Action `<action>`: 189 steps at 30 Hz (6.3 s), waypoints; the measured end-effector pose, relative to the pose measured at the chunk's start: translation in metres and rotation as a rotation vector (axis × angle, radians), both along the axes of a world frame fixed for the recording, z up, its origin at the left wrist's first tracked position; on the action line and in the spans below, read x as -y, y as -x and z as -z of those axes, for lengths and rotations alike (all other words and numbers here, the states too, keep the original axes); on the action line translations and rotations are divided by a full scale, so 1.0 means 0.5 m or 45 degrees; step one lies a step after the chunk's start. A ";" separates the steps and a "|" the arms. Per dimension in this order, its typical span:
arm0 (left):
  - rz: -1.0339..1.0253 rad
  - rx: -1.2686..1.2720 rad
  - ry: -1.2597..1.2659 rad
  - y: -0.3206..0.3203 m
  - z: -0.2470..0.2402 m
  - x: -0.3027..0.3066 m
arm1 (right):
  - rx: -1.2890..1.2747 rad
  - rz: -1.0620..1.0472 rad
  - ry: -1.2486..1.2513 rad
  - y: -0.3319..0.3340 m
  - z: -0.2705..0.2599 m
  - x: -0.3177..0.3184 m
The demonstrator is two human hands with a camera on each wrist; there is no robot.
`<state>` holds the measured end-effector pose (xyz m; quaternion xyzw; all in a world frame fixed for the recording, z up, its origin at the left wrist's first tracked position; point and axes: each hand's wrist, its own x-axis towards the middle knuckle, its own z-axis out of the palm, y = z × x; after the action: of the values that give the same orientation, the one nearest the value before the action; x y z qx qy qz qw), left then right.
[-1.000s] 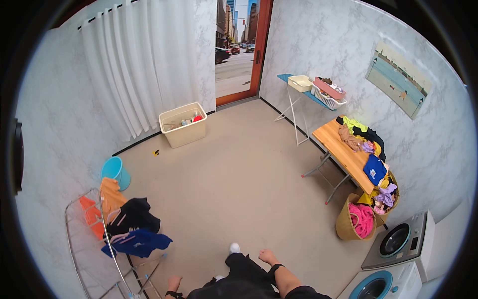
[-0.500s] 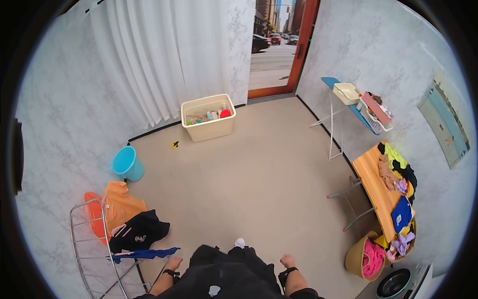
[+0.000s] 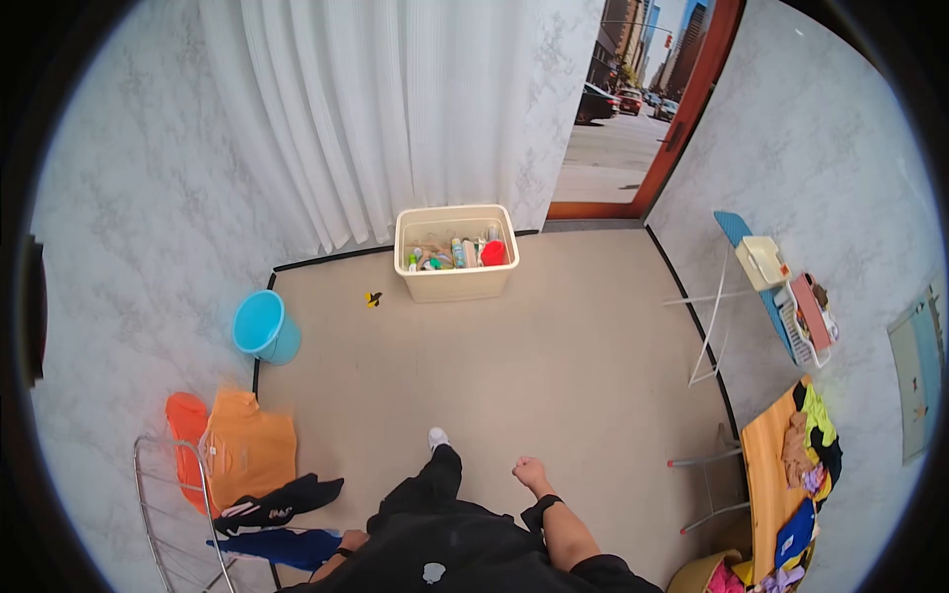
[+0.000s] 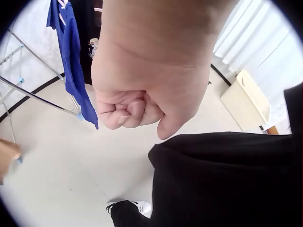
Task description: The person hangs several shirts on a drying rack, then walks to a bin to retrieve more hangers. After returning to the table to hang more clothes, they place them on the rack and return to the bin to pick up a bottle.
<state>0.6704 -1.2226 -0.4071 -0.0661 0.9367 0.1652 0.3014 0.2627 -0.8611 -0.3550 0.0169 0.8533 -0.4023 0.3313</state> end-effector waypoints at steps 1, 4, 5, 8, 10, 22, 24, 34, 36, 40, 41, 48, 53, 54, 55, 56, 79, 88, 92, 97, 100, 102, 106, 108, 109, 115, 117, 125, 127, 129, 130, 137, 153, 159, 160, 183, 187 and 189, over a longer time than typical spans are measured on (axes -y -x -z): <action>-0.033 0.003 0.026 0.030 0.010 0.031 | -0.033 -0.034 0.023 0.038 -0.005 0.025; -0.183 -0.010 0.095 0.131 -0.002 0.108 | -0.068 -0.235 -0.090 0.152 -0.023 0.064; -0.223 -0.080 0.097 0.172 -0.009 0.142 | -0.064 -0.242 -0.084 0.188 -0.022 0.079; -0.135 -0.115 0.144 0.298 0.005 0.253 | -0.163 -0.116 -0.124 0.270 -0.025 0.105; -0.756 0.149 -0.080 0.395 0.019 0.308 | -0.011 0.153 -0.072 0.312 -0.041 0.120; -1.494 -0.121 -0.700 1.084 -0.133 0.548 | 0.662 1.214 0.521 0.712 0.004 0.306; -1.486 -0.160 -0.709 1.201 -0.148 0.596 | 0.689 1.267 0.719 0.832 0.005 0.384; -1.311 -0.045 -0.625 1.663 -0.248 0.792 | 0.293 0.653 0.416 1.274 0.038 0.772; -1.278 -0.036 -0.612 1.710 -0.272 0.813 | 0.409 0.644 0.417 1.308 0.044 0.816; -1.360 -0.076 -0.699 1.809 -0.299 0.865 | 0.619 0.754 0.461 1.333 0.091 0.889; -1.383 -0.089 -0.708 1.835 -0.299 0.877 | 0.655 0.816 0.469 1.337 0.101 0.902; -1.187 0.057 -0.761 2.020 -0.182 0.980 | 0.724 1.239 0.630 1.332 0.190 1.023; -0.715 0.267 -0.827 2.170 0.003 1.031 | 0.693 1.770 0.675 1.353 0.236 1.150; -0.508 0.237 -0.800 2.180 0.054 1.041 | 0.643 1.831 0.763 1.350 0.256 1.171; -0.504 0.294 -0.791 2.185 0.087 1.041 | 0.602 1.896 0.847 1.338 0.280 1.195; -0.574 0.398 -0.925 2.218 0.119 1.035 | 0.610 1.941 0.820 1.335 0.312 1.221; 0.328 1.390 -0.745 2.397 0.949 0.642 | 0.374 1.860 0.165 1.336 0.596 1.392; 0.107 1.314 -0.701 2.368 0.955 0.607 | -0.402 1.886 0.236 1.399 0.536 1.314; -0.031 1.207 -0.767 2.355 0.951 0.592 | -0.503 1.935 -0.040 1.403 0.578 1.247; -0.203 1.412 -1.010 2.364 0.952 0.632 | -0.692 1.826 -0.119 1.405 0.595 1.182; -0.145 1.399 -0.900 2.395 0.844 0.618 | -0.747 1.709 -0.112 1.407 0.606 1.165; -0.063 1.387 -0.914 2.395 0.818 0.628 | -0.711 1.777 -0.042 1.424 0.595 1.174; -0.180 1.366 -1.119 2.396 0.661 0.634 | -0.971 1.578 0.208 1.476 0.560 1.204; -0.130 1.060 -1.423 2.388 0.560 0.656 | -0.997 1.432 0.362 1.511 0.503 1.194; -0.133 1.074 -1.421 2.380 0.565 0.668 | -1.022 1.273 0.516 1.527 0.471 1.189; -0.567 0.933 -1.033 2.356 0.442 0.856 | -0.919 1.434 1.222 1.582 0.316 1.176; -0.700 0.889 -0.904 2.375 0.431 0.883 | -0.869 1.341 1.321 1.570 0.251 1.153; -1.110 0.799 -1.261 2.448 0.195 0.923 | -0.703 1.019 0.884 1.573 0.151 1.149; -1.131 0.765 -1.372 2.453 0.124 0.886 | -0.817 0.970 0.914 1.569 0.208 1.208; -1.149 0.723 -1.483 2.449 0.087 0.871 | -0.603 0.933 1.050 1.553 0.215 1.255; -1.108 0.783 -1.422 2.440 0.080 0.875 | -0.372 0.897 1.183 1.548 0.210 1.277; -1.279 0.882 -1.317 2.360 0.083 0.972 | 0.031 0.748 1.156 1.570 0.130 1.312; -1.539 0.878 -1.415 2.307 0.094 0.943 | 0.025 0.232 0.292 1.566 0.418 1.151; -1.467 0.772 -1.251 2.282 0.081 0.947 | 0.601 -0.625 -1.161 1.532 0.786 1.065; -1.474 0.802 -1.219 2.296 0.062 0.941 | 0.601 -0.630 -1.144 1.530 0.798 1.069; -1.707 0.794 -1.481 2.205 0.107 1.011 | 0.278 -1.062 -0.963 1.477 0.831 1.082; -1.565 0.744 -1.258 2.194 0.113 1.016 | 0.234 -0.909 -1.219 1.498 0.814 1.065; -1.482 0.762 -1.191 2.183 0.122 1.017 | 0.311 -0.985 -1.242 1.519 0.809 1.070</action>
<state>-0.4213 -1.7313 -0.4679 -0.4522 0.4652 0.6465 0.4016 -0.4969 -1.3961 -0.7593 -0.0979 0.8390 0.1863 0.5018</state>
